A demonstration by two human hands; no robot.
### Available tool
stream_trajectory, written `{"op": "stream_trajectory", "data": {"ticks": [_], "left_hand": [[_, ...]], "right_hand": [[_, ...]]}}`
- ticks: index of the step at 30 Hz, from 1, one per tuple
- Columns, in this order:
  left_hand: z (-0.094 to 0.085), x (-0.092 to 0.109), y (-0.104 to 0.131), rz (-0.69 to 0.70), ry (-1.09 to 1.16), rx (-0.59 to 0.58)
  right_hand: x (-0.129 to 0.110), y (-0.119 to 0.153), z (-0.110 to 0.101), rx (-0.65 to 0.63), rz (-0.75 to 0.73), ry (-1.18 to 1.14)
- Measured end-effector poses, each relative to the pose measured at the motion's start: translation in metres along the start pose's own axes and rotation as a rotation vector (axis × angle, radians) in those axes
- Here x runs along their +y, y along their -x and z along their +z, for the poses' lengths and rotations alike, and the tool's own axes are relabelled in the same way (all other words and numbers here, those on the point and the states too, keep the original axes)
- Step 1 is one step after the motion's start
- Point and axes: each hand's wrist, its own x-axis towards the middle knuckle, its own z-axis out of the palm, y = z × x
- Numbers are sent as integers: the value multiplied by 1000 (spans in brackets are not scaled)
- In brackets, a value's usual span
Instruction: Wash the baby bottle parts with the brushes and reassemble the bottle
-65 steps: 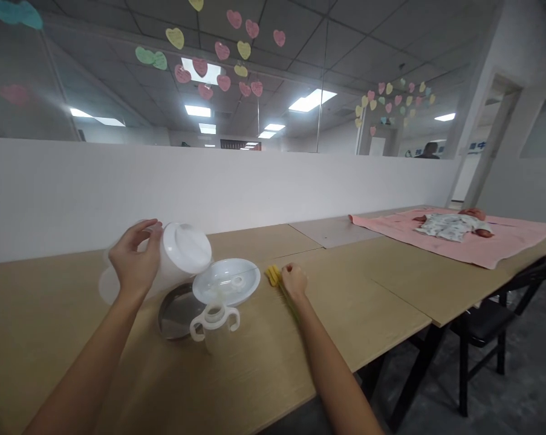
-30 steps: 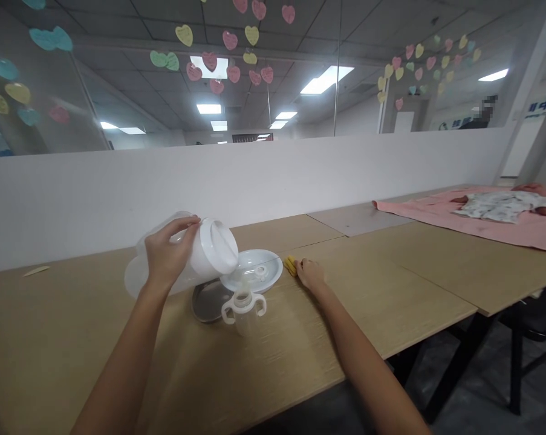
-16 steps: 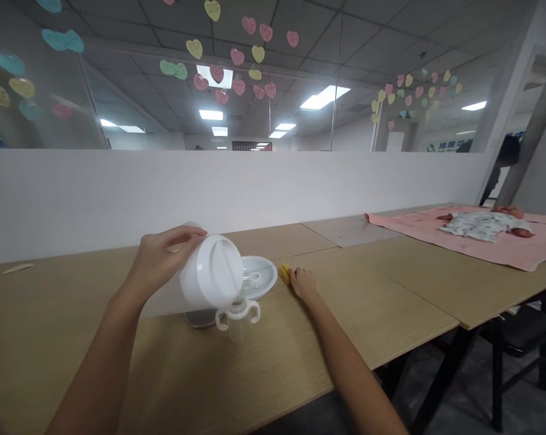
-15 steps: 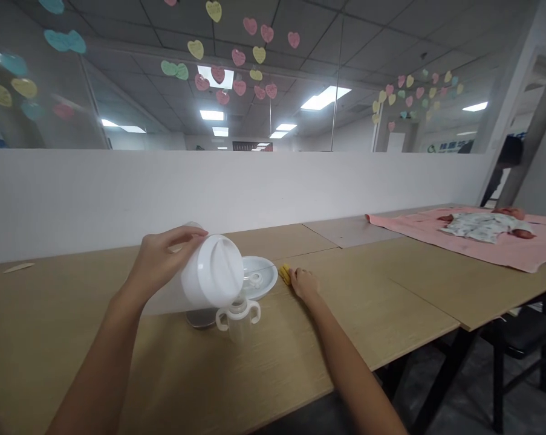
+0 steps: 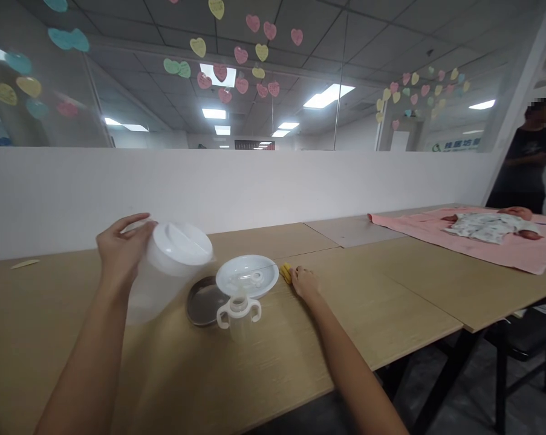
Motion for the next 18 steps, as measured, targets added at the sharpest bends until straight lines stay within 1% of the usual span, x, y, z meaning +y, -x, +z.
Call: {"op": "stream_trajectory", "data": {"ticks": [2, 3, 5, 7, 11, 14, 18], "left_hand": [[-6, -12, -12, -171, 186, 123], [-9, -17, -17, -228, 265, 173], [-15, -28, -25, -288, 385, 251], [-20, -40, -30, -337, 458, 283], [-26, -64, -36, -440, 485, 329], [-27, -77, -38, -458, 471, 362], [-26, -86, -40, -459, 435, 372]], "right_hand": [[0, 0, 1, -1, -1, -3], [0, 0, 1, -2, -2, -4], [0, 1, 2, -2, 0, -4], [0, 1, 3, -1, 3, -3], [1, 1, 5, 6, 8, 3], [1, 0, 5, 10, 13, 10], [2, -1, 4, 14, 13, 11]]}}
